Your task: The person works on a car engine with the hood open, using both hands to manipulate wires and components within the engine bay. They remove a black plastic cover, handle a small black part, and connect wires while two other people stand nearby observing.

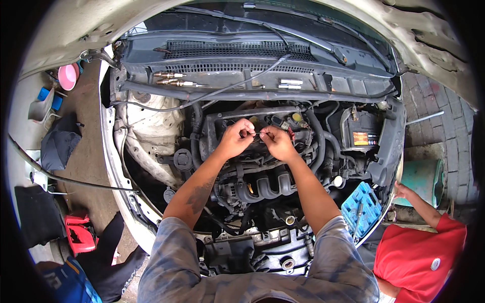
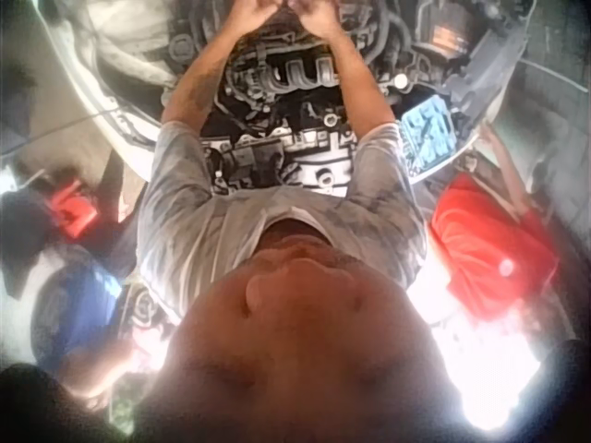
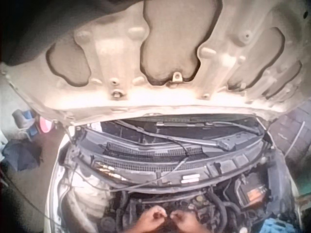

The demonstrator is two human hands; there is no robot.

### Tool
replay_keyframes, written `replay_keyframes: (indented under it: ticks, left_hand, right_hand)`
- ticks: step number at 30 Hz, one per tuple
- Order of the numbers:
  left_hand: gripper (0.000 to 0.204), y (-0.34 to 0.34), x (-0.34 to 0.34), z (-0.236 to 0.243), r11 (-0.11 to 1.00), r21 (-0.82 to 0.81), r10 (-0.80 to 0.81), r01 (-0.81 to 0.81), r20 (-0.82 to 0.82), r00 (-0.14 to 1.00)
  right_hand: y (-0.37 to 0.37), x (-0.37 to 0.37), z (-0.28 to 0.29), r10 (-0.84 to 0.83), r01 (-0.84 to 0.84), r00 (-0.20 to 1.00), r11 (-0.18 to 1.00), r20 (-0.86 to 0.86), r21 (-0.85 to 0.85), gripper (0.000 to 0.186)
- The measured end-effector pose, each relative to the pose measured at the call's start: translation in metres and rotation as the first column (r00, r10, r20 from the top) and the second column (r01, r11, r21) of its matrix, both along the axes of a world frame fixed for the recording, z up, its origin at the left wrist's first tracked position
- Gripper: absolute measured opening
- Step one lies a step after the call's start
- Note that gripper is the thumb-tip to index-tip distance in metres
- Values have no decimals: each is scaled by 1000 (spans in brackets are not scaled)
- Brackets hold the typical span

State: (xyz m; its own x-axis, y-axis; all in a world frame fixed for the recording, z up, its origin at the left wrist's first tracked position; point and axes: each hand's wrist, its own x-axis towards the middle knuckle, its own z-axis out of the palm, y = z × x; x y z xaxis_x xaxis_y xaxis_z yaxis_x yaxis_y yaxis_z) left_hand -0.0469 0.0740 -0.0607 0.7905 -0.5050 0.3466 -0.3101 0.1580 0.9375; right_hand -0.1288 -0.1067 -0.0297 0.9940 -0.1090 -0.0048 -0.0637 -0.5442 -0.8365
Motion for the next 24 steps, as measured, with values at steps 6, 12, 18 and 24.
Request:
replay_keyframes:
  ticks: [6, 12, 18, 24]
  left_hand:
    - [17, 3, -6, 22, 954, 292, 15, -65, 170, 985]
    - [22, 3, -12, 24, 931, 316, 65, -184, 354, 933]
    - [22, 1, -17, 16, 925, 233, 147, -300, 508, 849]
    - [19, 1, -17, 10, 938, 198, 152, -286, 507, 848]
  right_hand:
    - [-23, 15, 5, 214, -62, 918, 909, -333, 412, 18]
    - [-23, 19, 3, 123, 91, 904, 880, -409, 467, 32]
    - [-21, 17, 7, 100, 93, 915, 891, -391, 445, 31]
    - [-23, 16, 9, 120, 71, 913, 894, -389, 443, 32]
